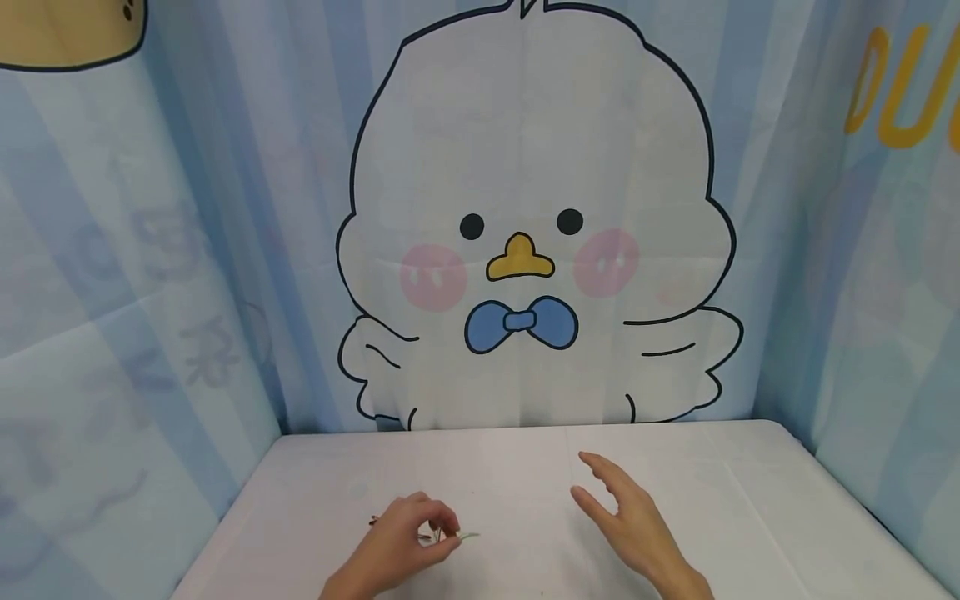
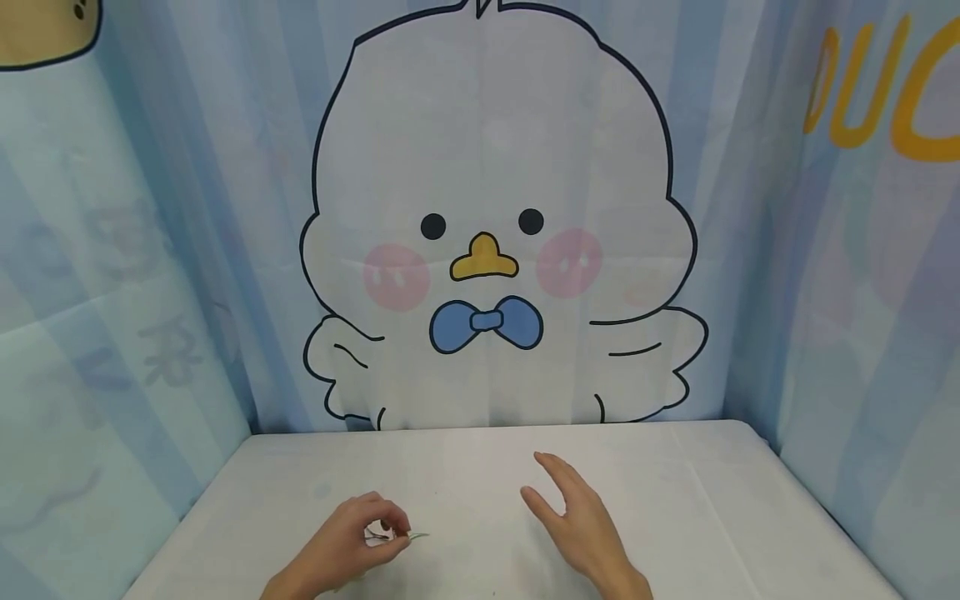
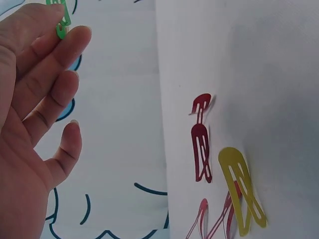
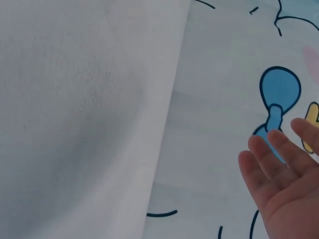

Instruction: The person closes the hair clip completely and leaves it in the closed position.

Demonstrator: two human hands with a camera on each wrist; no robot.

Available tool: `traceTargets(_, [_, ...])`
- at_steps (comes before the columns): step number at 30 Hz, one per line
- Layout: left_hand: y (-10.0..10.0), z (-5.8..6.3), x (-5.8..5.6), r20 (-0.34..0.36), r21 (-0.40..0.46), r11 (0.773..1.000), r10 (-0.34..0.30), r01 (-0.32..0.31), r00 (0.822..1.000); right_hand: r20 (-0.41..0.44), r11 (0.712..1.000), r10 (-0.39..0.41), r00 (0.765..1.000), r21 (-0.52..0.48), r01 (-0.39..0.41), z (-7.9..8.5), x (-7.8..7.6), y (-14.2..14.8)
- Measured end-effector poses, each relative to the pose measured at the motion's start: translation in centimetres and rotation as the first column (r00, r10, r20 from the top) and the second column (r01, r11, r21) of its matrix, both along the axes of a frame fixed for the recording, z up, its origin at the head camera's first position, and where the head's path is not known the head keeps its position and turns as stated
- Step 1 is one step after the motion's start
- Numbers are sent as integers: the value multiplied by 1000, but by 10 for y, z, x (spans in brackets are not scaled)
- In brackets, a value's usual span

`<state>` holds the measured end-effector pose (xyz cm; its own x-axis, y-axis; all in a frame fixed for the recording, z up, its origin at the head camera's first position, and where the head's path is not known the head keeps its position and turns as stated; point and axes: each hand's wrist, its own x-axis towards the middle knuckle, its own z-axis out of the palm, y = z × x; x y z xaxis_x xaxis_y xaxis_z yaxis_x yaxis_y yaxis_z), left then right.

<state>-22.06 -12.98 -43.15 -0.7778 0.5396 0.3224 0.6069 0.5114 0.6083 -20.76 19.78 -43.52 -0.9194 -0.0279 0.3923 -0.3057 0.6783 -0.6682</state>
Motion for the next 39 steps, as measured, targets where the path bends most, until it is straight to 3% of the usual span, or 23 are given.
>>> traceTargets(6, [7,-3,-1,-98,37,999,9,-5,995,0,999,9,1000,-42,-9,-1,1,-6])
traceTargets(16, [19,1,-4,-43,27,996,88,-87,995,-21,996,22,1000,-91,-24,-2,1,-18])
traceTargets(25, [27,0,-4,-146,56,989,142,-135,979,-53,982,47,998,-182,-55,-8,-1,-29])
traceTargets(32, [35,-1,-3,-136,49,975,223,-218,965,-57,968,76,995,-236,-88,-10,0,-38])
traceTargets(39, [43,-2,-4,-180,69,966,256,-247,950,-56,967,78,995,-240,-90,-10,0,-46])
